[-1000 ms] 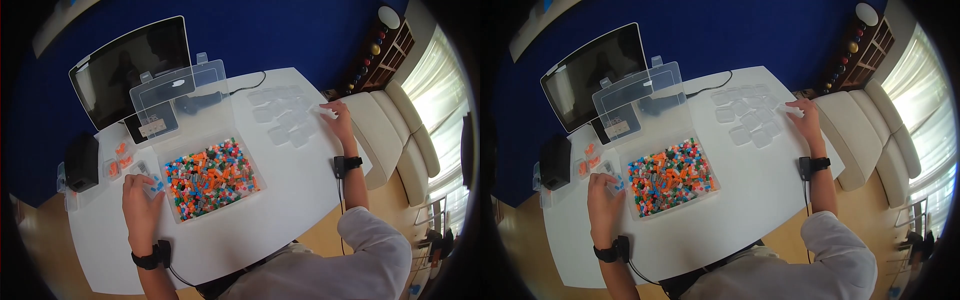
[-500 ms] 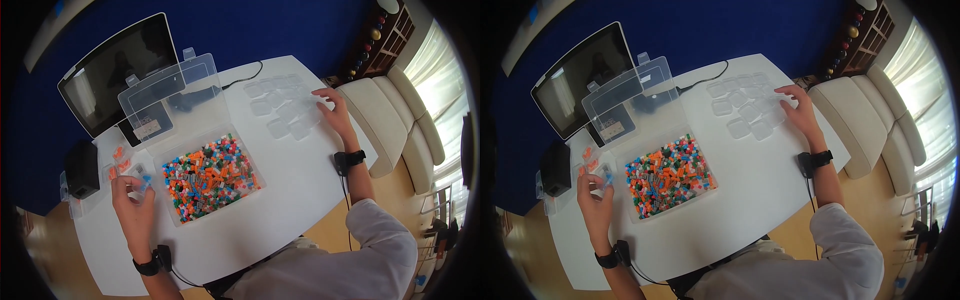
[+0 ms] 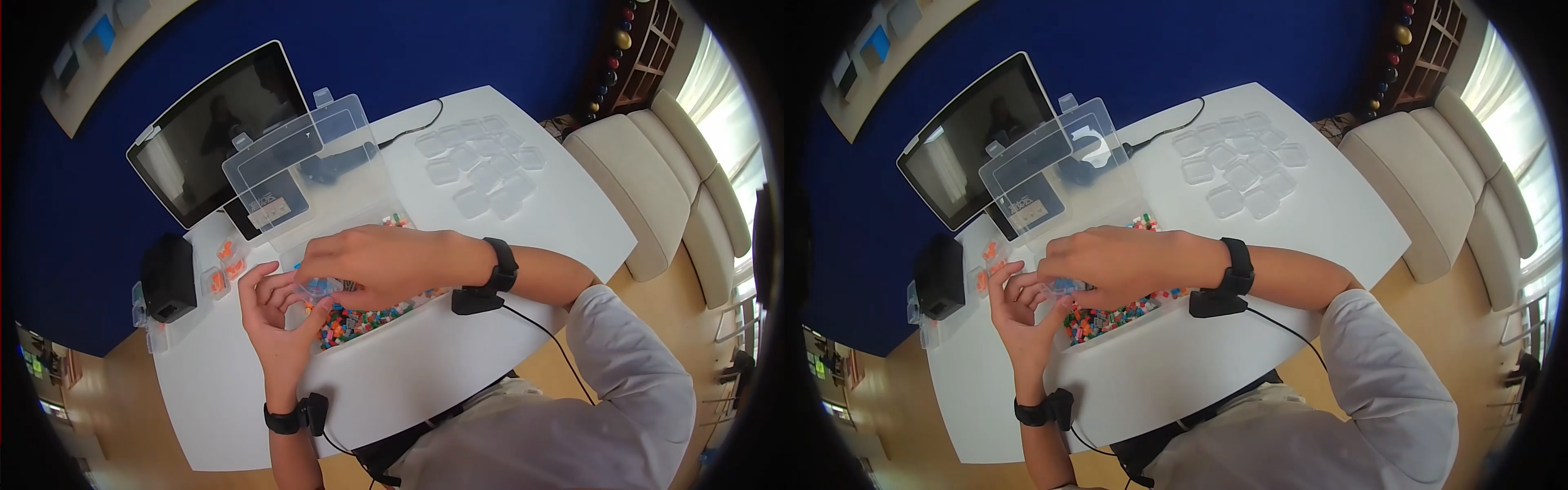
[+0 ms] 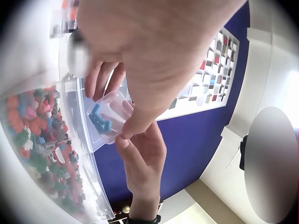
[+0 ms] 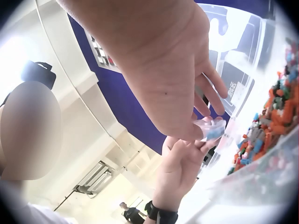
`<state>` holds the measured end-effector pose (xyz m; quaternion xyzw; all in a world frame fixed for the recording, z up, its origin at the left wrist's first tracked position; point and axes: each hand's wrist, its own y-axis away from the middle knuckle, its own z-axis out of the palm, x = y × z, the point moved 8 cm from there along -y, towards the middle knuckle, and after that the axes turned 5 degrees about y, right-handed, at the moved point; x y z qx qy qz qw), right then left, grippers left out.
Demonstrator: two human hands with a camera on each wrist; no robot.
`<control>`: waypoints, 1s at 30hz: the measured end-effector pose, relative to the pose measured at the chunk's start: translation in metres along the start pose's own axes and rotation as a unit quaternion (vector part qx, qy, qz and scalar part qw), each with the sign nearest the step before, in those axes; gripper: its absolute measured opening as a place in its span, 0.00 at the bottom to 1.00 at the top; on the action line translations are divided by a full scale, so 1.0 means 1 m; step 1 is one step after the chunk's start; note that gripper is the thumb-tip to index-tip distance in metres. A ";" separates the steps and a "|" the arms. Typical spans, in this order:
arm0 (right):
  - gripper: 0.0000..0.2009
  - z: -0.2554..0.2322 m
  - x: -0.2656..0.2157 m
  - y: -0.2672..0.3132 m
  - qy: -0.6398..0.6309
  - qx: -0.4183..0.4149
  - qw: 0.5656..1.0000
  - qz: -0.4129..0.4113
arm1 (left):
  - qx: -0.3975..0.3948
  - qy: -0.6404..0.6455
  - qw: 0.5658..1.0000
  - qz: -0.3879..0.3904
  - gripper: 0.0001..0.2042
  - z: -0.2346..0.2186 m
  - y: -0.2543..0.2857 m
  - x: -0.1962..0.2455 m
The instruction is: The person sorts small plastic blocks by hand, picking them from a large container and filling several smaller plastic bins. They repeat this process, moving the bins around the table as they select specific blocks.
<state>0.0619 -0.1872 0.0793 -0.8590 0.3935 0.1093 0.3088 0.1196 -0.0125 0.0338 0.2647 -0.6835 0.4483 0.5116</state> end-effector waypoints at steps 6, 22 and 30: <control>0.21 0.016 0.003 -0.009 0.045 -0.016 0.999 -0.005 | 0.002 -0.013 1.000 0.011 0.43 -0.001 0.003 -0.002; 0.08 -0.018 0.017 -0.008 0.021 0.017 1.000 0.008 | -0.089 -0.333 0.910 0.233 0.28 0.026 0.010 0.033; 0.13 -0.008 0.005 -0.008 -0.021 0.054 0.998 -0.028 | 0.075 -0.210 0.969 0.103 0.31 -0.003 0.008 0.018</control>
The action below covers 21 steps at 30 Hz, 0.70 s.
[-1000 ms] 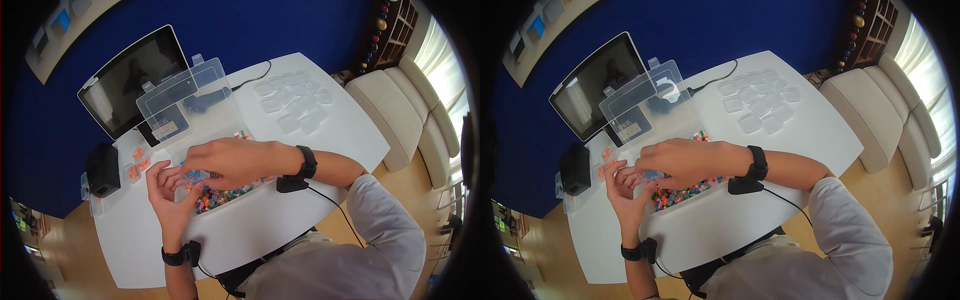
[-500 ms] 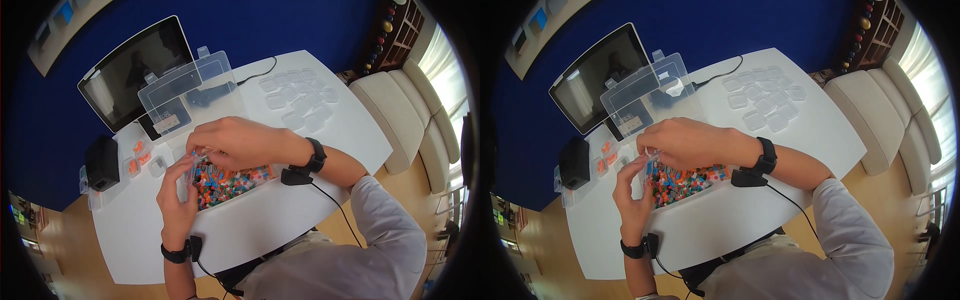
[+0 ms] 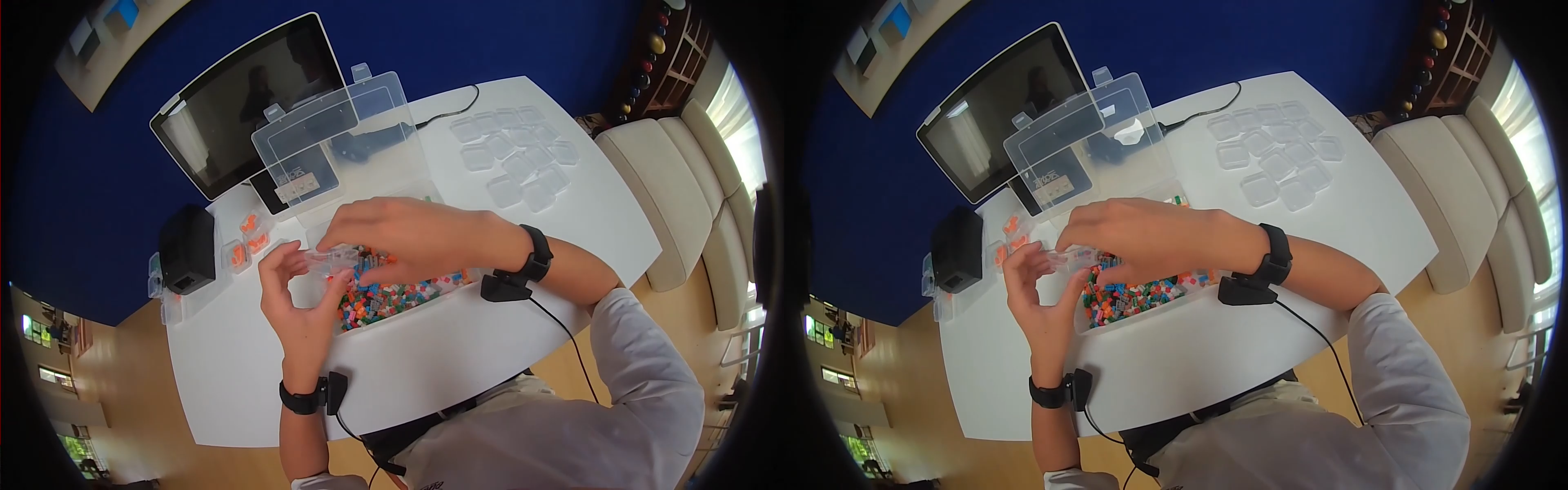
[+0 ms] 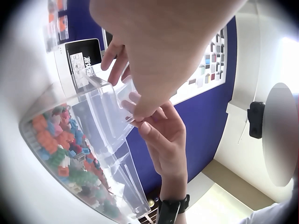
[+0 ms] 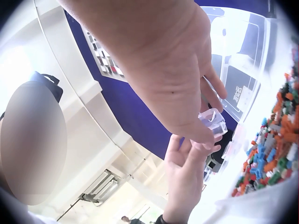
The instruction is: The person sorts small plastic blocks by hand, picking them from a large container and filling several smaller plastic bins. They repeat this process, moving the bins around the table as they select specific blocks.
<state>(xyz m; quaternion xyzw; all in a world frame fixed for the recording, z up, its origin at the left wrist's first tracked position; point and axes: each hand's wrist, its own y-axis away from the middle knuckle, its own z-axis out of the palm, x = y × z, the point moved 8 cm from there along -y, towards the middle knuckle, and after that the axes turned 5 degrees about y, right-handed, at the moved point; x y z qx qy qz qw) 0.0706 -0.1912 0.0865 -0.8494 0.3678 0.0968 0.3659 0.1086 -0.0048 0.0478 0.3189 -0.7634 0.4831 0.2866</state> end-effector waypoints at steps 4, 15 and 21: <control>0.15 0.017 -0.004 0.003 0.072 -0.041 0.996 -0.013 | -0.038 0.016 0.997 -0.063 0.31 0.001 0.004 -0.010; 0.13 -0.120 0.064 0.023 0.343 0.146 0.927 0.047 | 0.008 -0.126 0.990 -0.061 0.18 -0.023 -0.009 -0.019; 0.12 -0.170 0.159 0.079 0.408 0.111 0.879 0.219 | -0.048 -0.219 0.973 -0.053 0.22 -0.027 -0.005 -0.053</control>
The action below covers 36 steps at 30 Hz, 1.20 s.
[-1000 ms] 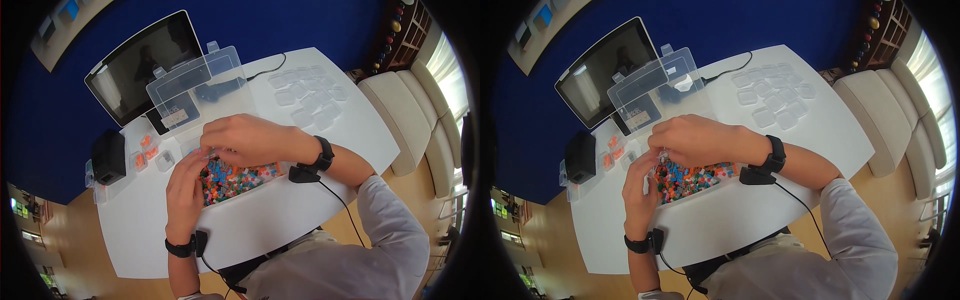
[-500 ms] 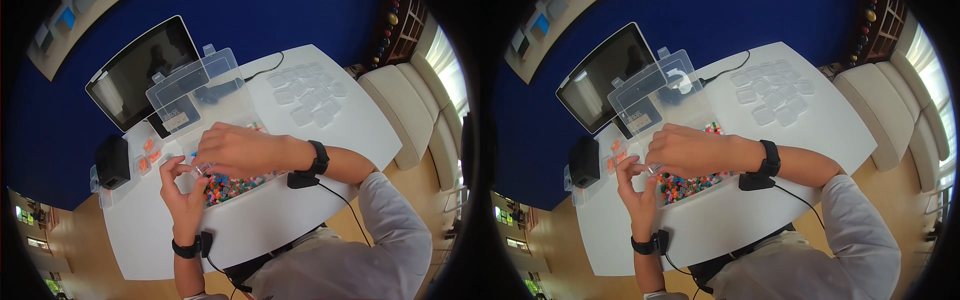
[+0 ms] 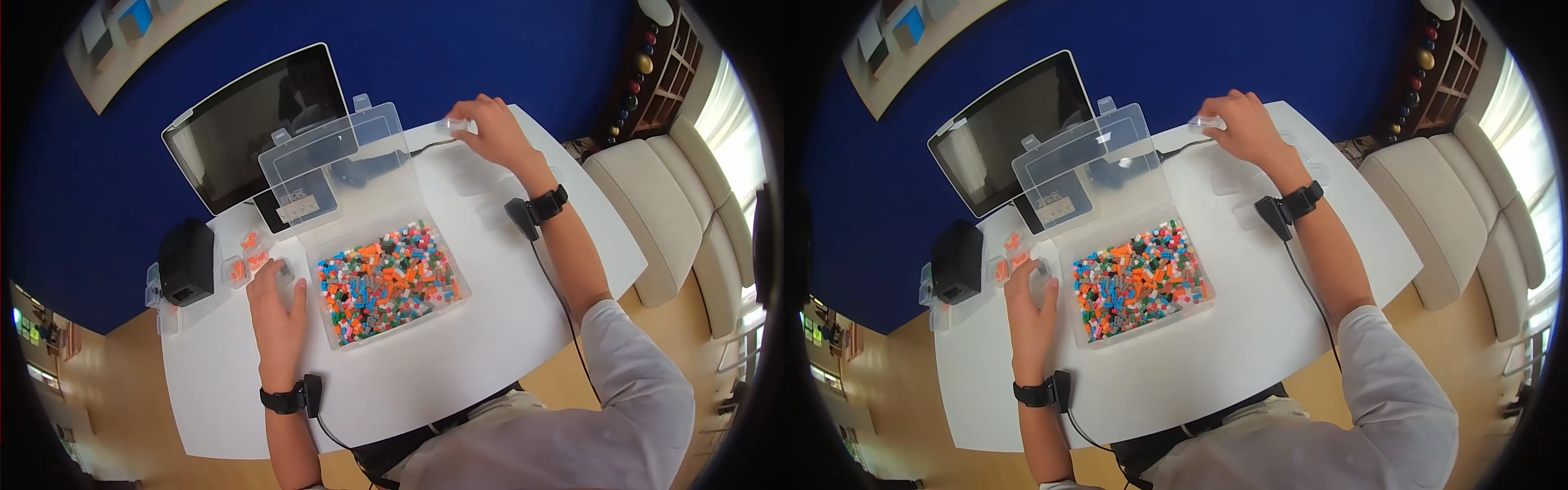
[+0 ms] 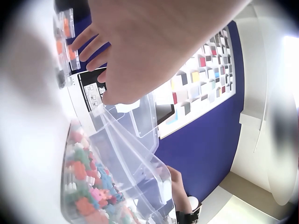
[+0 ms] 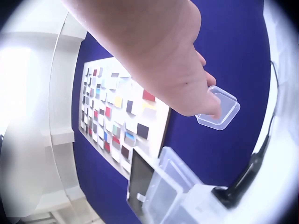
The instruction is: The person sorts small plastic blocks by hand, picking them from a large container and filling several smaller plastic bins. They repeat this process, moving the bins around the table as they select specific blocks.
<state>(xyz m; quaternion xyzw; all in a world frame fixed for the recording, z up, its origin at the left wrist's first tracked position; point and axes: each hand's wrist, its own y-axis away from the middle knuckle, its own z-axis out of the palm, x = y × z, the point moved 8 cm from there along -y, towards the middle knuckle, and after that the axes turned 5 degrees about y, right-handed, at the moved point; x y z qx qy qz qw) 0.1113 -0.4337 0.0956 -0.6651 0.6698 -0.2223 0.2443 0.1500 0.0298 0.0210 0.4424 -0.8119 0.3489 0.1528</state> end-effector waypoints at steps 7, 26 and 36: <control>0.15 0.050 0.048 0.022 -0.038 -0.076 0.992 0.089 | -0.042 -0.051 0.997 0.052 0.24 0.013 0.002 -0.011; 0.11 0.020 0.009 0.005 -0.152 -0.134 0.977 0.067 | -0.056 -0.091 0.992 -0.061 0.30 -0.007 -0.003 -0.034; 0.09 -0.016 -0.115 0.004 -0.228 -0.126 0.960 -0.101 | -0.086 -0.039 0.995 -0.025 0.30 0.010 0.002 -0.007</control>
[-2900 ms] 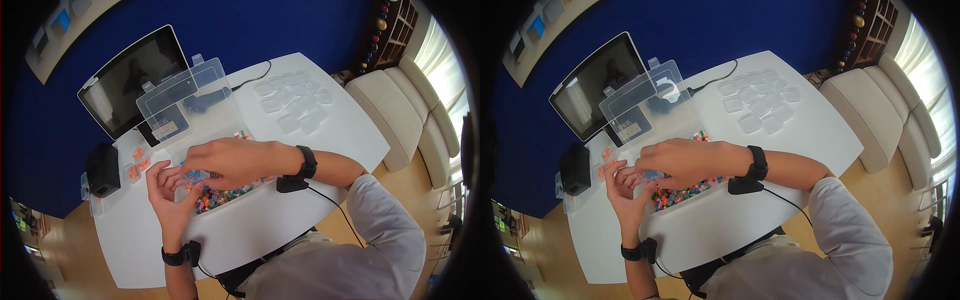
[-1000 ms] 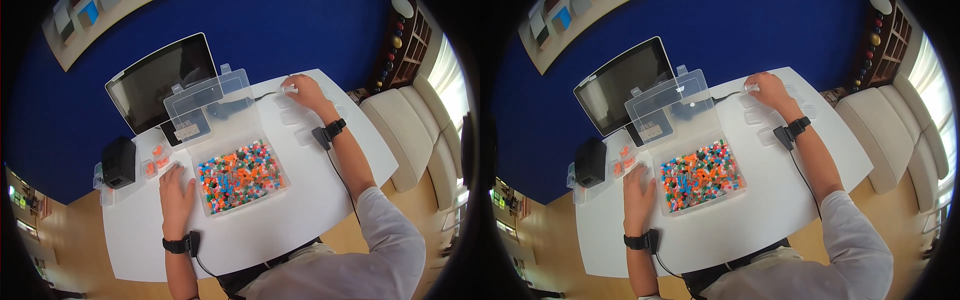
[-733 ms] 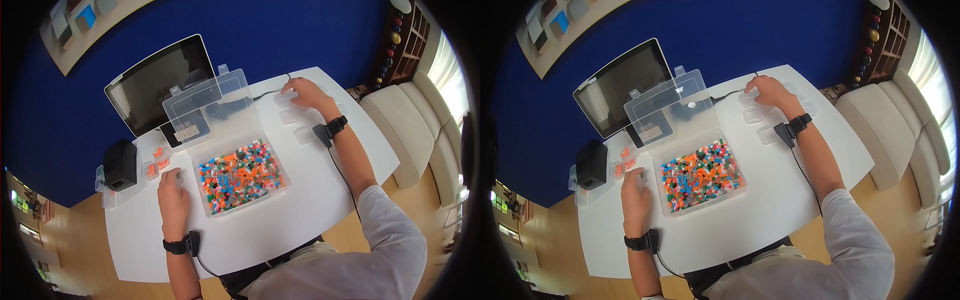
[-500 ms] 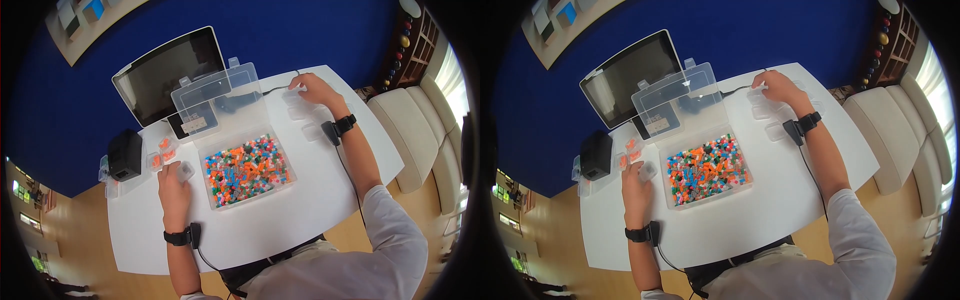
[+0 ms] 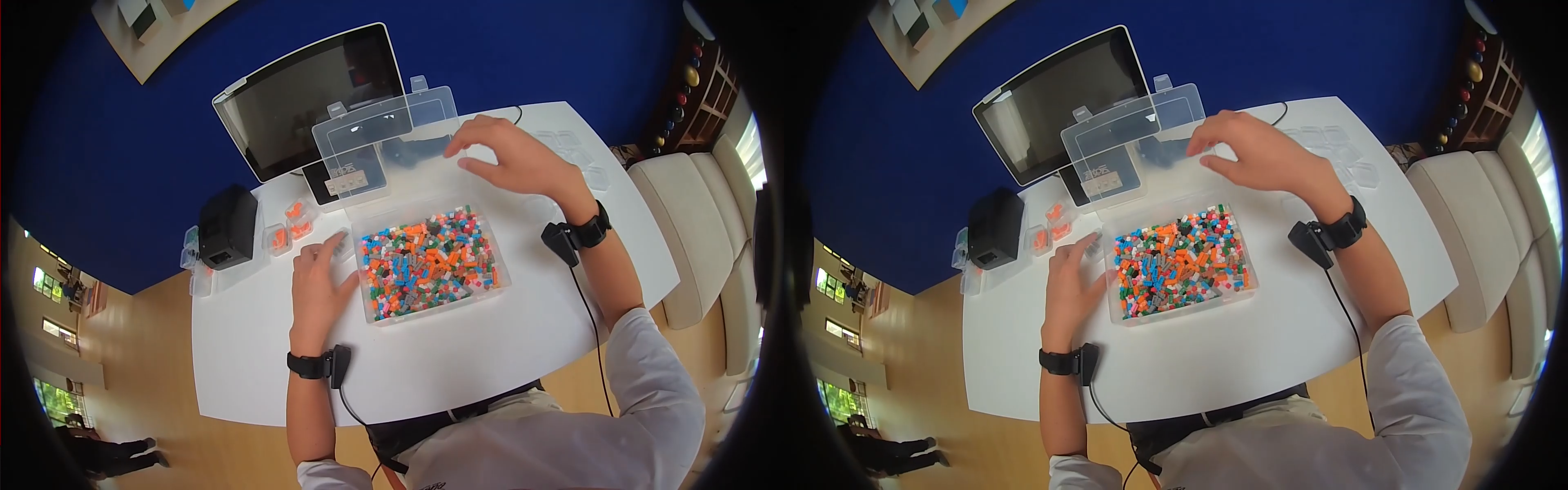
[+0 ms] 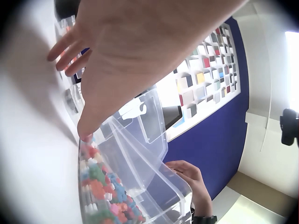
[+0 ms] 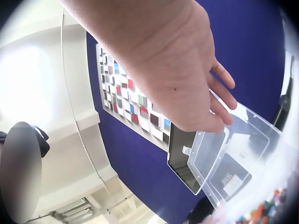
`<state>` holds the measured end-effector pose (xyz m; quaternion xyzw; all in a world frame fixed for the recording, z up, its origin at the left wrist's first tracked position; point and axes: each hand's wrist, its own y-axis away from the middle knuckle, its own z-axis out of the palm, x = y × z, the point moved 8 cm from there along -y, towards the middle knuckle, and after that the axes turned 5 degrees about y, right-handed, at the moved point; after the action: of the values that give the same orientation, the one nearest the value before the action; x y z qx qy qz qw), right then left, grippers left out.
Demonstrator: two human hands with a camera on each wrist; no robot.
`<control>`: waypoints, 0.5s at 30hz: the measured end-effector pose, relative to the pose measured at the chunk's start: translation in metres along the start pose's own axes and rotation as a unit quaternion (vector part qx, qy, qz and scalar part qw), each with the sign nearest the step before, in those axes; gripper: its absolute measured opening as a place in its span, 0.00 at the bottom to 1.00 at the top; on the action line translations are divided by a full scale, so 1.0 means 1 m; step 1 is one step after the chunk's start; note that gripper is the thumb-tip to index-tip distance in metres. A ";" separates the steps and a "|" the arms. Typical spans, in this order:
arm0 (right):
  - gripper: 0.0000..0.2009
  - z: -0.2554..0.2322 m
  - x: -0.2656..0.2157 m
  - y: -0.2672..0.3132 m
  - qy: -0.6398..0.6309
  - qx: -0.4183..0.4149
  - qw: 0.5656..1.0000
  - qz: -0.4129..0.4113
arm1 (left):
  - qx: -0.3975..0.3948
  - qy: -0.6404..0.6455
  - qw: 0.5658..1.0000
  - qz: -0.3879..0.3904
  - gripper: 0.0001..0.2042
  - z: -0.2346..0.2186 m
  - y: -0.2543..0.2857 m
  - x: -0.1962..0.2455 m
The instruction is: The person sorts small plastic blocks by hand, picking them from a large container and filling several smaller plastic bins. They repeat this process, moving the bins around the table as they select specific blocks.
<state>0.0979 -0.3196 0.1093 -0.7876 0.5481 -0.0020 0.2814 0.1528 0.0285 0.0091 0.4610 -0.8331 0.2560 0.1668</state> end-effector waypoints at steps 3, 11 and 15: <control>0.09 0.006 -0.026 -0.002 -0.001 -0.027 0.999 -0.017 | -0.009 -0.054 0.998 0.021 0.29 0.006 -0.001 0.000; 0.08 0.018 -0.053 0.000 -0.013 -0.038 0.997 -0.066 | -0.029 0.043 0.998 -0.022 0.23 0.004 -0.007 -0.013; 0.08 0.020 -0.063 0.001 -0.024 -0.045 0.995 -0.082 | 0.008 0.016 1.000 -0.010 0.21 -0.021 -0.007 0.001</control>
<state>0.0778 -0.2563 0.1110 -0.8413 0.4747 0.0184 0.2579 0.1586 0.0367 0.0282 0.4663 -0.8237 0.2686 0.1790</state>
